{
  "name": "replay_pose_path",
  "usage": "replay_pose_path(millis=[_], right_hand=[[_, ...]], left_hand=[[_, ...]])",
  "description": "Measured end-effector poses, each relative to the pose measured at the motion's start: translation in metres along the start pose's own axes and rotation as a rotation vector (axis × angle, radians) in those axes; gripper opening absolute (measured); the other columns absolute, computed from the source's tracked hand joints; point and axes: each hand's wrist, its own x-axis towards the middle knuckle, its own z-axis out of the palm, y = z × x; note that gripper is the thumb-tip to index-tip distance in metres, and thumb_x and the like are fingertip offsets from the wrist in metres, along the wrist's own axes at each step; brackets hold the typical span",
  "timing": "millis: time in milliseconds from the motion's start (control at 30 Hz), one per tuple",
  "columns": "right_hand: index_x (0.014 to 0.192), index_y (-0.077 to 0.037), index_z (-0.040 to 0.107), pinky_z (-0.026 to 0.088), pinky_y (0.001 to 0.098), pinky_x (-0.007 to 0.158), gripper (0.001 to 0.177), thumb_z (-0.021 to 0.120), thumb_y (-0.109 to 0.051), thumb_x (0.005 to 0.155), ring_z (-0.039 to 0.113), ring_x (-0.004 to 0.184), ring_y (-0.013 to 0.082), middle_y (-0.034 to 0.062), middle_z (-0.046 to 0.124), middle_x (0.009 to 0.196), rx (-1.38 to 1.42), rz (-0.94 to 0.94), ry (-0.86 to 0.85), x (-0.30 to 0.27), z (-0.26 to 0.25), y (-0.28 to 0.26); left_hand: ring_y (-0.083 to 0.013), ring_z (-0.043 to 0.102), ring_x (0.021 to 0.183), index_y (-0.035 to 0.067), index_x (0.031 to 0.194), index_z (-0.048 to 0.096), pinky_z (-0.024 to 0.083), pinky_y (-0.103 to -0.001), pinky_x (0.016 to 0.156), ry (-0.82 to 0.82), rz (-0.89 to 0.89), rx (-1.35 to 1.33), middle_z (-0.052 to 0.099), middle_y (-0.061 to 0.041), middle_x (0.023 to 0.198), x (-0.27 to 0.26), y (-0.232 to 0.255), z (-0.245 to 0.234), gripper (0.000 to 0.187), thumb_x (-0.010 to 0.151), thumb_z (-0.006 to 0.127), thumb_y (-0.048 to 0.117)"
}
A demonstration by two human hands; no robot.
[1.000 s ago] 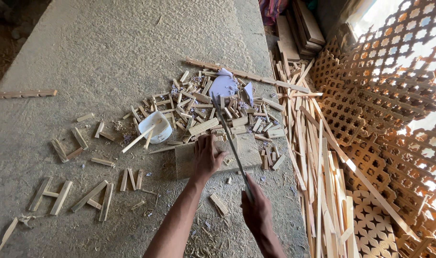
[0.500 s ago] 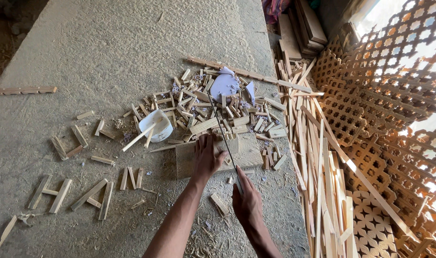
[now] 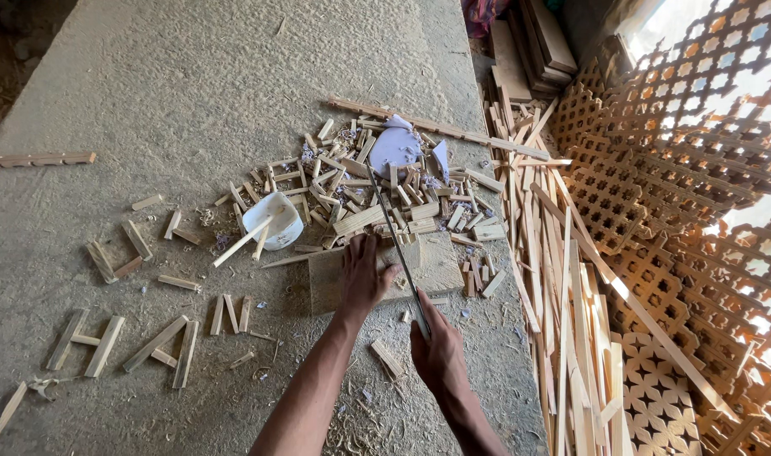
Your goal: The person uses a hand saw to cut a small rectangular piece of wood on a workbench. They hold the wood with their left hand and saw with their right hand, producing sawdust. The person briefly pauses to reposition the wood before continuing to saw.
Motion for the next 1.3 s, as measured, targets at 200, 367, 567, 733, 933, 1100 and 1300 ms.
replay_pose_path(millis=[200,367,567,733,933,1100,1300], right_hand=[[0.153,0.000,0.039,0.058,0.0275,0.034,0.058,0.049,-0.002,0.096,0.064,0.040,0.0139,0.0174,0.079,0.082,-0.062,0.113,-0.117,0.019,-0.002,-0.016],[0.154,-0.004,0.039,0.058,0.0266,0.033,0.059,0.054,-0.007,0.097,0.061,0.038,0.0126,0.0098,0.074,0.067,-0.056,0.188,-0.123,0.019,0.002,-0.013],[0.153,-0.013,0.042,0.071,0.0288,0.049,0.067,0.058,-0.001,0.090,0.078,0.060,0.0189,0.0155,0.077,0.119,-0.107,0.203,-0.085,-0.028,-0.006,-0.007],[0.153,-0.004,0.042,0.072,0.0409,0.080,0.070,0.052,0.008,0.085,0.081,0.092,0.0343,0.0235,0.067,0.132,-0.068,0.153,-0.125,-0.006,-0.016,-0.027],[0.150,-0.005,0.049,0.063,0.0454,0.061,0.071,0.056,0.007,0.080,0.076,0.074,0.0383,0.0271,0.075,0.110,-0.103,0.000,-0.082,0.037,0.005,0.001],[0.148,-0.009,0.058,0.061,0.0451,0.069,0.070,0.060,0.005,0.080,0.075,0.074,0.0406,0.0256,0.077,0.098,0.016,0.036,-0.033,0.031,0.005,0.000],[0.156,-0.010,0.039,0.073,0.0389,0.071,0.069,0.056,0.001,0.090,0.083,0.080,0.0271,0.0200,0.074,0.121,-0.108,0.221,-0.159,0.009,-0.008,-0.025]], left_hand=[[-0.0505,0.029,0.150,0.003,0.159,0.037,0.022,-0.068,0.123,0.028,0.047,-0.021,0.033,-0.030,0.157,0.002,0.003,-0.003,0.114,0.088,0.014,0.089],[-0.0540,0.025,0.151,0.004,0.161,0.034,0.021,-0.067,0.124,0.014,0.022,0.001,0.030,-0.031,0.161,0.001,0.007,-0.003,0.107,0.092,0.017,0.084],[-0.0503,0.034,0.146,0.005,0.158,0.039,0.021,-0.067,0.124,0.097,0.070,-0.029,0.039,-0.031,0.149,0.000,0.010,-0.003,0.112,0.090,0.006,0.088],[-0.0499,0.029,0.148,0.004,0.159,0.037,0.022,-0.067,0.122,0.056,0.079,-0.052,0.033,-0.033,0.156,0.002,0.007,-0.004,0.111,0.090,0.009,0.087],[-0.0446,0.041,0.136,0.006,0.150,0.046,0.036,-0.058,0.112,0.002,-0.006,0.050,0.038,-0.023,0.148,0.000,0.025,-0.024,0.088,0.087,0.046,0.068],[-0.0372,0.054,0.119,0.013,0.138,0.052,0.046,-0.049,0.100,0.015,-0.079,0.114,0.046,-0.011,0.135,-0.007,0.048,-0.037,0.072,0.082,0.083,0.046],[-0.0515,0.005,0.157,0.009,0.167,0.021,0.002,-0.066,0.125,0.030,0.025,-0.074,0.015,-0.027,0.171,-0.004,0.006,-0.002,0.119,0.083,-0.003,0.090]])
